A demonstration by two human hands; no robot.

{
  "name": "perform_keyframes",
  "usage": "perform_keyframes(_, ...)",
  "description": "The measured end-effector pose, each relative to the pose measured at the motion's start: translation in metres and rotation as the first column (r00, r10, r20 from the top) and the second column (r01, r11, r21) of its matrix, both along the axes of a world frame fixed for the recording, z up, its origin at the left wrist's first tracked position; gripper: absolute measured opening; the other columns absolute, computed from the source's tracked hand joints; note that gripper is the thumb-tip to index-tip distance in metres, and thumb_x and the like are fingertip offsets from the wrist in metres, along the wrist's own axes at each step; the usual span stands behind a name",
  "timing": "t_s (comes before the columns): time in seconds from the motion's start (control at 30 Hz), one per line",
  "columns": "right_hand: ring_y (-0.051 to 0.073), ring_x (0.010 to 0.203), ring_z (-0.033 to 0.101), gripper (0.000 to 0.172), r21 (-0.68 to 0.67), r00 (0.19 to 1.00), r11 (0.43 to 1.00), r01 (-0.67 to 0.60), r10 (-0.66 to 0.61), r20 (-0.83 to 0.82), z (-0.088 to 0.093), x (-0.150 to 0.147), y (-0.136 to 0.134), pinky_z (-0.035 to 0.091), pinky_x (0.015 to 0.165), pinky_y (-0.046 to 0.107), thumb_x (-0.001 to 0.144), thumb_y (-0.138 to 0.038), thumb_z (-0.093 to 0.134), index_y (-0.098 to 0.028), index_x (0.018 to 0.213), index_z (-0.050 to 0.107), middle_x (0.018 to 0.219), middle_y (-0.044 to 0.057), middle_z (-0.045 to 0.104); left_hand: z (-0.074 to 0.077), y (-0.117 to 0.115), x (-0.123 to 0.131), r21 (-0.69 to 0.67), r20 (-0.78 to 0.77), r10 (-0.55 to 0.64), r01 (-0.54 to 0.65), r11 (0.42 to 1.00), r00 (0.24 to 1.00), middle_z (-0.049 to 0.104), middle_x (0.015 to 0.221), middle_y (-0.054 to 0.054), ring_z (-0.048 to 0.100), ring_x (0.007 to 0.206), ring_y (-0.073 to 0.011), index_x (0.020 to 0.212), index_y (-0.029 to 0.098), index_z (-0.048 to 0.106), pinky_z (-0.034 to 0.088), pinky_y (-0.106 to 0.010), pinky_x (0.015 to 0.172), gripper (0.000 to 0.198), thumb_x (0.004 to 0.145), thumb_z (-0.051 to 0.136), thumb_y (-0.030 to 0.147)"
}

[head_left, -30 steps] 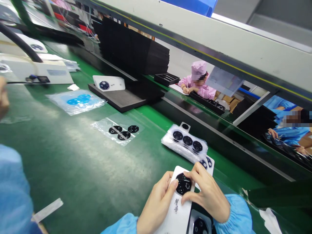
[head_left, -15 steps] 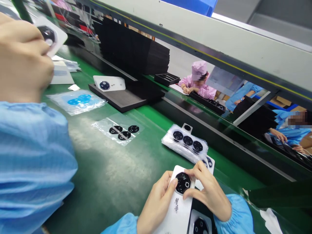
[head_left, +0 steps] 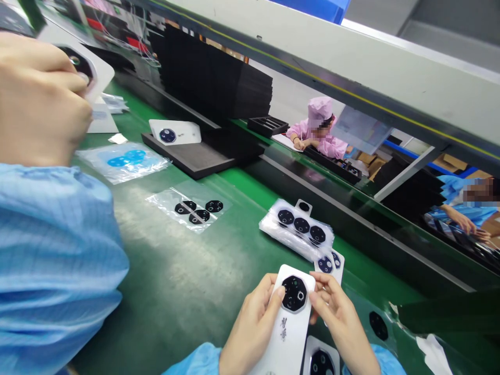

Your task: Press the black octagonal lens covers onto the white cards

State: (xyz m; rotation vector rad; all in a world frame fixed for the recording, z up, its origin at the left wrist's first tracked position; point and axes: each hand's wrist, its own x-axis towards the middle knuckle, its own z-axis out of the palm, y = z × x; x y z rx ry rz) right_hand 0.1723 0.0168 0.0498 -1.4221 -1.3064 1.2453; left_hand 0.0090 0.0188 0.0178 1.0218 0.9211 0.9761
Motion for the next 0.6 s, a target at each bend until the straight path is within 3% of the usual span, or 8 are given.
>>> perform_keyframes(0.1, 0.011, 0.055, 0.052, 0.034, -0.018, 0.999, 1.000, 0.016, -0.017, -0.049, 0.003, -0.006, -0.004, 0.048, 0.051, 0.025, 0.079, -0.047, 0.062, -0.020, 0.100, 0.056, 0.080, 0.000, 0.056, -0.001, -0.001, 0.000, 0.010, -0.011, 0.007, -0.007, 1.000, 1.000, 0.063, 0.076, -0.002, 0.054, 0.060, -0.0138, 0.102, 0.017, 0.053, 0.042, -0.023, 0.055, 0.040, 0.088, 0.041, 0.052)
perform_keyframes(0.3, 0.012, 0.058, 0.052, 0.032, -0.038, 0.995, 0.996, -0.083, 0.081, -0.058, 0.004, -0.006, -0.005, 0.048, 0.053, 0.025, 0.082, -0.046, 0.059, -0.020, 0.100, 0.055, 0.078, 0.001, 0.055, -0.001, 0.000, -0.001, 0.040, -0.026, 0.036, -0.035, 0.999, 0.999, 0.064, 0.075, -0.002, 0.055, 0.059, -0.0140, 0.100, 0.017, 0.056, 0.042, -0.023, 0.055, 0.037, 0.087, 0.044, 0.050)
perform_keyframes(0.6, 0.016, 0.063, 0.059, 0.034, -0.050, 0.992, 0.998, 0.032, -0.038, -0.123, 0.001, -0.013, -0.006, 0.045, 0.047, 0.023, 0.074, -0.047, 0.067, -0.019, 0.091, 0.057, 0.076, 0.002, 0.062, 0.007, -0.001, -0.002, 0.082, -0.157, 0.039, -0.027, 0.996, 0.987, 0.062, 0.074, -0.001, 0.055, 0.066, -0.0162, 0.098, 0.018, 0.057, 0.041, -0.024, 0.060, 0.035, 0.089, 0.040, 0.047)
